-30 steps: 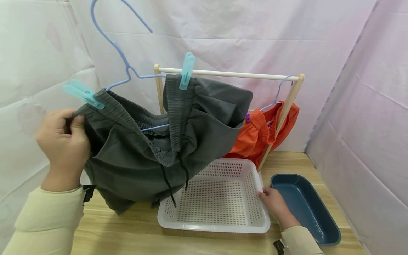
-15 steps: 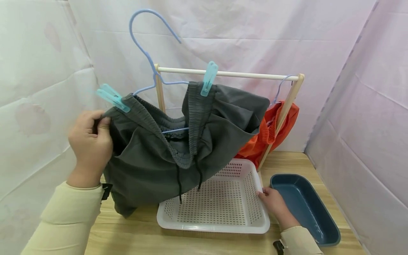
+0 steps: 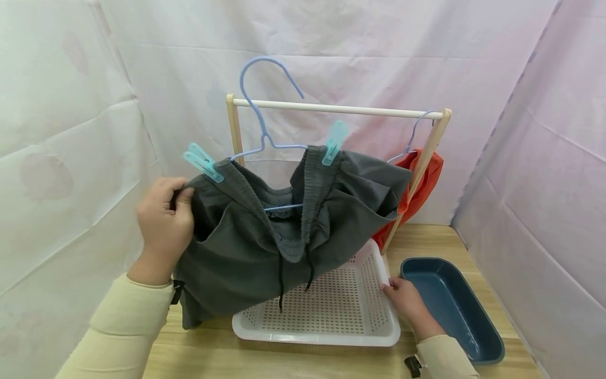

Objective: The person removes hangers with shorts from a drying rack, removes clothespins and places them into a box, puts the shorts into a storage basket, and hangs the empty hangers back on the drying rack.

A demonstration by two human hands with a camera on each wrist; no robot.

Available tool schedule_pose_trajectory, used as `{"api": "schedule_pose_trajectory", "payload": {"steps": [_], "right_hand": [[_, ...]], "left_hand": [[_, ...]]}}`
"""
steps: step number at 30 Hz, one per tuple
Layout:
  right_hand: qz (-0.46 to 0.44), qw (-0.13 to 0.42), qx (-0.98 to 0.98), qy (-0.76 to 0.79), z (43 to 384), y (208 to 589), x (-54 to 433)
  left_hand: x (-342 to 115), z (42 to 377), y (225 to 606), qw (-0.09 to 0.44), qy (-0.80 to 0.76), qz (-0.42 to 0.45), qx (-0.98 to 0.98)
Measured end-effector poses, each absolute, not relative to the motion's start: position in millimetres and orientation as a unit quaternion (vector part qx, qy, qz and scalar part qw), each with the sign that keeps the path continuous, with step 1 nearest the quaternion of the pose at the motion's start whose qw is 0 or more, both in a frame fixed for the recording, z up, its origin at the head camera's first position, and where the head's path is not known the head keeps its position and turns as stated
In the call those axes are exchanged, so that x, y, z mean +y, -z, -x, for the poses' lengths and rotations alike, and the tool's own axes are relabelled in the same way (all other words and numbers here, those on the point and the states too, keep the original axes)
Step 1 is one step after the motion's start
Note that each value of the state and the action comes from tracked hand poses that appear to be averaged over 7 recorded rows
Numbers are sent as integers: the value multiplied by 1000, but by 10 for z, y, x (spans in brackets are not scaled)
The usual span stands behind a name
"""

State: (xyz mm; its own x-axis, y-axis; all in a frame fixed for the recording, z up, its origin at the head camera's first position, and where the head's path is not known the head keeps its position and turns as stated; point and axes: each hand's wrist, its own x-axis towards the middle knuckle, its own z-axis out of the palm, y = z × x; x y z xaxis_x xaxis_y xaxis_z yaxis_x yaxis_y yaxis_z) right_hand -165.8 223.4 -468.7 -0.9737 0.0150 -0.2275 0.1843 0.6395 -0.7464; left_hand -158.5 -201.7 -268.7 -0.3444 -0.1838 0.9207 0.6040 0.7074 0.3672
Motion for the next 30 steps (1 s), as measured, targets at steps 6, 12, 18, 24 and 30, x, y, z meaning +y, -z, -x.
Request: {"api": "schedule_pose_trajectory", "payload": {"steps": [6, 12, 18, 24, 30], "right_hand": [[-48, 96, 909, 402, 1673, 4690, 2241], [-46, 96, 916, 386, 1680, 4668, 2246], [-40, 92, 918, 384, 1676, 4658, 2252], [-35, 88, 919, 383, 1678, 4645, 2256], [-34, 98, 922, 372, 1683, 4637, 2266]], "left_hand": [[-1967, 1587, 2802, 541, 353, 151, -748], [-1915, 1592, 2924, 529, 352, 163, -755], [-1897, 1590, 3056, 513, 344, 181, -765], [-1868, 1550, 3187, 501, 331, 187, -777], [-1849, 1520, 3315, 482, 326, 191, -790]]}}
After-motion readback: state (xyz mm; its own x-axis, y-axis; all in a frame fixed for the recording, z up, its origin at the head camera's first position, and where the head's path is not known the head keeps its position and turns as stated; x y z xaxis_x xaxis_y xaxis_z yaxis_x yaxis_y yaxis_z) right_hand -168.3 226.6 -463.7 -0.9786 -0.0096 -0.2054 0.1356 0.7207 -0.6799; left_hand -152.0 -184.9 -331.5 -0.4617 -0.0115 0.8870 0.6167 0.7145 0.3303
